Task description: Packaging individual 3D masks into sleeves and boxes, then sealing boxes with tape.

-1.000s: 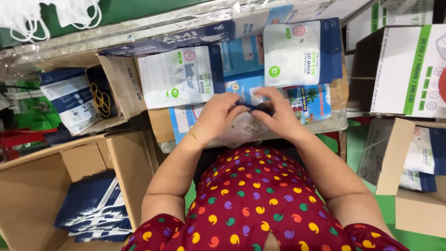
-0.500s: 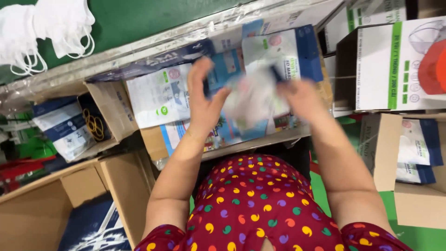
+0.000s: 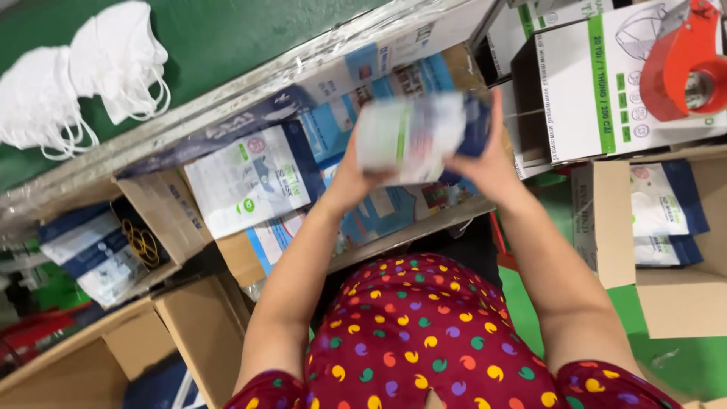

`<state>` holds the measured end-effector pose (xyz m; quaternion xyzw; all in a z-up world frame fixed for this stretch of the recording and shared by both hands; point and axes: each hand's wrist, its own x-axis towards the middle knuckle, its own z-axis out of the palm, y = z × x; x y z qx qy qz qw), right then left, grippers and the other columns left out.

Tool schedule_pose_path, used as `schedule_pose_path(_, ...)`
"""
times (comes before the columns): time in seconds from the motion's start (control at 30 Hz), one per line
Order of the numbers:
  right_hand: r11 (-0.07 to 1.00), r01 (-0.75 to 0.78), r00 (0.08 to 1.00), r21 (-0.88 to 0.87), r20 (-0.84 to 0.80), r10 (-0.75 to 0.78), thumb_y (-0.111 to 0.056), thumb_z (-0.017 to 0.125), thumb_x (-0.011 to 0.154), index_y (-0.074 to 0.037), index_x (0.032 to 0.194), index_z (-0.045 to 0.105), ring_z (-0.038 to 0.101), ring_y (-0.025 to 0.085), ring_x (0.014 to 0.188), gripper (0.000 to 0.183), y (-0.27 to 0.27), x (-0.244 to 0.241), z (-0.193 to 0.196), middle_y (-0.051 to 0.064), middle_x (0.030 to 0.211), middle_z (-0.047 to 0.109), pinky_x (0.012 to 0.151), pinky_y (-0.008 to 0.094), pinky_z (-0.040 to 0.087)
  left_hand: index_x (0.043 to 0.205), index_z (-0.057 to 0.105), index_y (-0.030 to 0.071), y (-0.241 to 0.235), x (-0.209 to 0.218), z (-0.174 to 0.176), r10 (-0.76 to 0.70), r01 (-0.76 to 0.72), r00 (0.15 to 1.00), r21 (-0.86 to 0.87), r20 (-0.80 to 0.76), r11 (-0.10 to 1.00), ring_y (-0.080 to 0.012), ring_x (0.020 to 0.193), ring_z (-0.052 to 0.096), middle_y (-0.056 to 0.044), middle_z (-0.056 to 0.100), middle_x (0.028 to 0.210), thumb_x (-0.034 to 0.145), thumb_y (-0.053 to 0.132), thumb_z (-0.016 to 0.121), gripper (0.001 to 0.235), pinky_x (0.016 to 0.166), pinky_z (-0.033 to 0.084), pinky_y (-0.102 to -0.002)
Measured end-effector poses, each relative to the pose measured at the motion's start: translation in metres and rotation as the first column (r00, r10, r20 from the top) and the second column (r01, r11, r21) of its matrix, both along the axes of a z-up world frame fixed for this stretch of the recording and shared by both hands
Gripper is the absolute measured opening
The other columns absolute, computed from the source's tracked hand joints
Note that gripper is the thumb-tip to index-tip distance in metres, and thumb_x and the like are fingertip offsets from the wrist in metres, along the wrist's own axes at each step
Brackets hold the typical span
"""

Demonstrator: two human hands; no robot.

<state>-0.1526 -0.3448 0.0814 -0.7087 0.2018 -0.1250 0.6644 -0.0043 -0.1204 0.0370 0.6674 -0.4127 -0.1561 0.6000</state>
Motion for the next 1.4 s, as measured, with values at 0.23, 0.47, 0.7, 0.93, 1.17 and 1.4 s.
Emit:
schedule_pose_path(0.23,0.983,-0.169,0.979,-0.068,0.105,0.175,-0.001,0.086,0.073,-0.005,0.154,0.033,0.057,0.019,0.129,0.097,0.004,-0.083,-0.123,0.008,0.14,0.056,0.105,0.036,0.052,0.148,0.049,0.011,0.0,-0.05,-0.038,-0.079,0.095,0.993,0.188,-0.086,0.978,-0.0268,0.135,0.061,-0.01,0.061,0.143,0.078,0.023,0.088,0.081,0.117,0.051,-0.038)
schedule_pose_path(0.47,0.887,0.306,0.869,-0.345,-0.279,-0.408,-0.017,0.064,0.098,-0.006,0.088,0.064,0.05,0.012,0.067,0.014,-0.133,-0.272,-0.052,-0.002,0.073,0.055,0.06,0.034,0.041,0.146,0.045,0.002,-0.051,-0.125,0.008,-0.538,0.517,0.839,0.193,0.079,0.834,-0.0361,0.135,0.051,-0.021,0.053,0.146,0.078,0.03,0.089,0.086,0.113,0.04,-0.043)
schedule_pose_path(0.7,0.865,0.396,0.697,-0.308,-0.513,-0.501,-0.029,0.062,0.112,-0.001,0.116,0.072,0.063,0.027,0.087,0.03,-0.257,-0.417,-0.017,0.016,0.102,0.07,0.078,0.038,0.05,0.135,0.06,0.003,-0.047,-0.105,-0.041,-0.161,0.152,0.987,0.239,0.021,0.959,-0.0302,0.116,0.066,-0.015,0.067,0.125,0.094,0.011,0.074,0.044,0.102,0.051,-0.037)
schedule_pose_path(0.93,0.451,0.027,0.444,-0.892,-0.393,-0.805,-0.036,0.064,0.11,-0.002,0.109,0.071,0.065,0.048,0.095,0.035,-0.274,-0.4,-0.161,0.028,0.105,0.07,0.085,0.056,0.051,0.128,0.067,0.004,-0.055,-0.115,-0.033,-0.14,0.099,0.983,0.303,0.119,0.948,-0.0287,0.11,0.066,-0.015,0.067,0.119,0.093,0.007,0.072,0.036,0.099,0.052,-0.037)
schedule_pose_path(1.17,0.218,-0.041,0.559,-0.975,-0.203,-0.804,-0.022,0.066,0.108,-0.005,0.156,0.044,0.038,0.045,0.145,0.056,-0.219,-0.371,-0.12,0.022,0.159,0.043,0.117,0.061,0.032,0.127,0.067,0.006,-0.055,-0.113,-0.033,-0.145,0.089,0.975,0.3,0.17,0.95,-0.0306,0.109,0.067,-0.015,0.067,0.118,0.093,0.01,0.073,0.035,0.096,0.053,-0.038)
schedule_pose_path(1.4,0.877,-0.092,0.219,-0.471,-0.869,-0.444,-0.065,0.045,0.091,-0.036,0.163,-0.007,-0.017,0.041,0.155,0.094,-0.21,-0.341,-0.123,0.016,0.169,-0.021,0.118,0.07,0.005,0.124,0.069,0.009,-0.057,-0.118,-0.028,-0.134,0.038,0.958,0.353,0.253,0.935,-0.0326,0.105,0.067,-0.014,0.068,0.119,0.091,0.014,0.076,0.034,0.089,0.054,-0.039)
